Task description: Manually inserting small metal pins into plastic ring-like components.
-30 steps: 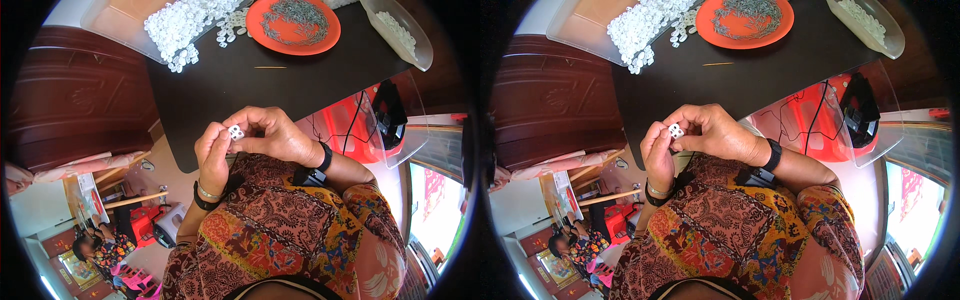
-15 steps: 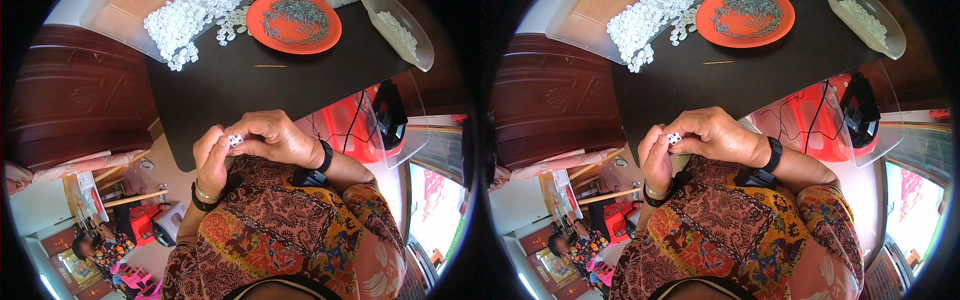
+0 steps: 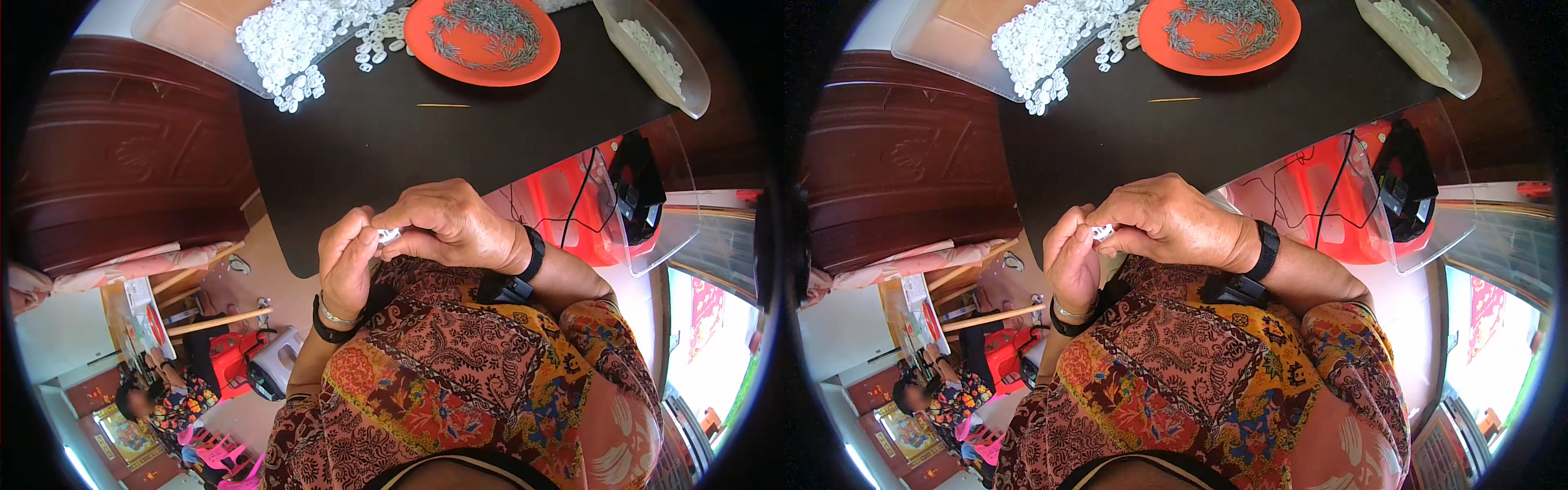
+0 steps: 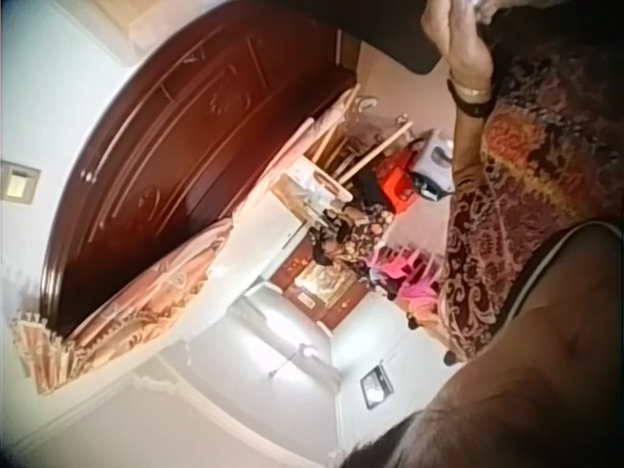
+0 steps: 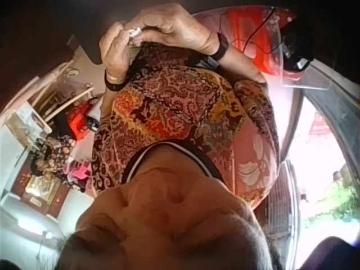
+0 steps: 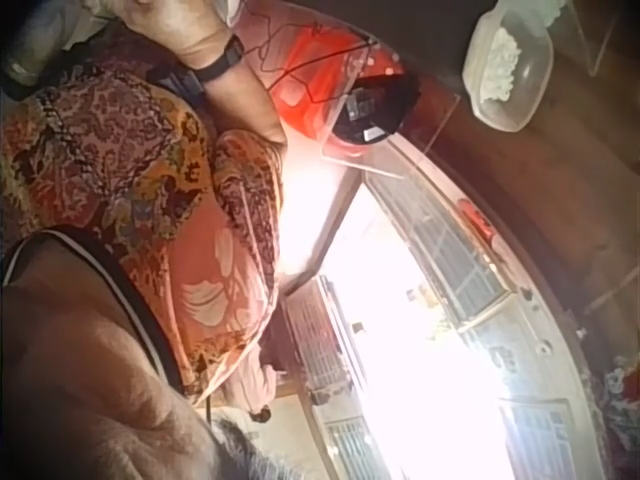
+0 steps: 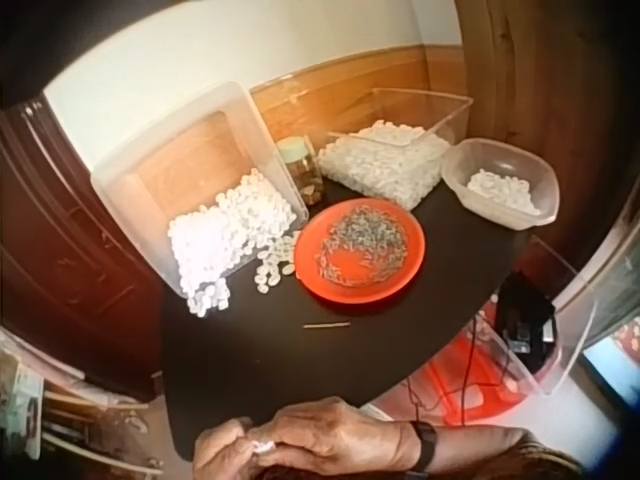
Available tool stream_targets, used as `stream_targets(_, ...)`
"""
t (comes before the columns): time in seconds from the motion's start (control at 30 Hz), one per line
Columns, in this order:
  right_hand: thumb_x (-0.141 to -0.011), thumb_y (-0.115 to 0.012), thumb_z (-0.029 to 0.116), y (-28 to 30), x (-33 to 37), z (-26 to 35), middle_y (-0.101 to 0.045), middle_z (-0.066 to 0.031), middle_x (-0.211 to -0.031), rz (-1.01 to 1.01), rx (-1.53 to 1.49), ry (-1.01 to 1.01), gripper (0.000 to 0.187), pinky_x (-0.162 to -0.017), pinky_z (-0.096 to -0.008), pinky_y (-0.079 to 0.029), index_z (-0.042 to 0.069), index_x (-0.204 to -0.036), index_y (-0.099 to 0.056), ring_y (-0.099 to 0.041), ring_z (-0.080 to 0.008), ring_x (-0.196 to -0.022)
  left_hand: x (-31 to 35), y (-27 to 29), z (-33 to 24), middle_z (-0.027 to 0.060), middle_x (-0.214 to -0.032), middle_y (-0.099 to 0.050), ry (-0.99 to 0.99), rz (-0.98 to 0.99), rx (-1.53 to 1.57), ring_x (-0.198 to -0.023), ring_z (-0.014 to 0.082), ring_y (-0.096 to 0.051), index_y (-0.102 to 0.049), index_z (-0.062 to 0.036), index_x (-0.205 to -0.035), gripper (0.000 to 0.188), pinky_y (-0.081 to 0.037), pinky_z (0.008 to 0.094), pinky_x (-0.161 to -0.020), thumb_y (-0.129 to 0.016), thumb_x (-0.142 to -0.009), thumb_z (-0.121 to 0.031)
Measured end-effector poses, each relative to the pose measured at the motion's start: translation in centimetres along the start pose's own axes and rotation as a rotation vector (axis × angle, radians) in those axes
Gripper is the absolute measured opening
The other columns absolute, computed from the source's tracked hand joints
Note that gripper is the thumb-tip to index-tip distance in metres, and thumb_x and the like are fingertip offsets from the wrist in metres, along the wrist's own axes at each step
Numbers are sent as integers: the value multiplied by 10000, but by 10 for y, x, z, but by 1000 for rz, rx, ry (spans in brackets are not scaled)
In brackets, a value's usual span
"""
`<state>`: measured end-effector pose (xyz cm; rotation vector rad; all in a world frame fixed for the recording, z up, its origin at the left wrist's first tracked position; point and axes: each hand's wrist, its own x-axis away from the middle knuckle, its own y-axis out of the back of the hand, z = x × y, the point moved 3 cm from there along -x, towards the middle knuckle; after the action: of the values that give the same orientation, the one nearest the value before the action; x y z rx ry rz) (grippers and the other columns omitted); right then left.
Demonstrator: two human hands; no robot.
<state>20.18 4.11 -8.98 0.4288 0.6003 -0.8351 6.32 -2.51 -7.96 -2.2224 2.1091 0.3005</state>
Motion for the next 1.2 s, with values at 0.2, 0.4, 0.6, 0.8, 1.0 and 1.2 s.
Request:
stream_targets(0.2,-729,-759,148,0,2,2,-623,-55,-716,20,52,18,255,-551,-309,-485,74,-933,-625,-633,-225,-635,4,0,0,30,-616,-406,36,10,17,-558,90,-353,-373,-19,-658,384,-281,252,-502,-483,-932,-264)
stream_targets(0.4,-742,-749,149,-2,1,2,-631,-58,-723,50,13,14,247,-546,-308,-489,74,-939,-621,-645,-231,-649,7,-2,1,33,-622,-437,79,5,88,-551,90,-394,-394,-19,-661,378,-313,242,-501,-477,-936,-266)
stream_targets(0.6,-748,-745,141,-2,2,4,-631,-60,-709,42,-28,31,239,-534,-303,-489,70,-936,-615,-646,-226,-636,11,-2,0,57,-682,-459,57,24,103,-567,100,-436,-439,0,-702,323,-332,236,-517,-492,-911,-240)
stream_targets(0.8,-751,-742,121,-2,2,7,-637,-61,-718,57,-7,69,222,-532,-289,-488,71,-929,-617,-648,-226,-640,13,-5,-4,54,-680,-459,12,21,64,-556,100,-429,-474,19,-732,319,-324,239,-509,-485,-914,-242)
stream_targets(1.0,-759,-736,81,-7,1,-2,-656,-57,-852,54,-252,-196,253,-666,-285,-520,75,-985,-623,-653,-169,-772,5,3,-8,35,-631,-444,-91,-29,-166,-548,91,-401,-465,3,-705,372,-315,246,-500,-485,-950,-276)
stream_targets(1.2,-748,-743,29,-6,-2,-6,-660,-48,-895,45,-354,-288,299,-712,-261,-522,43,-1021,-623,-640,-123,-831,-1,4,-8,37,-626,-440,-115,-43,-171,-542,95,-401,-465,5,-705,364,-313,251,-494,-484,-952,-261)
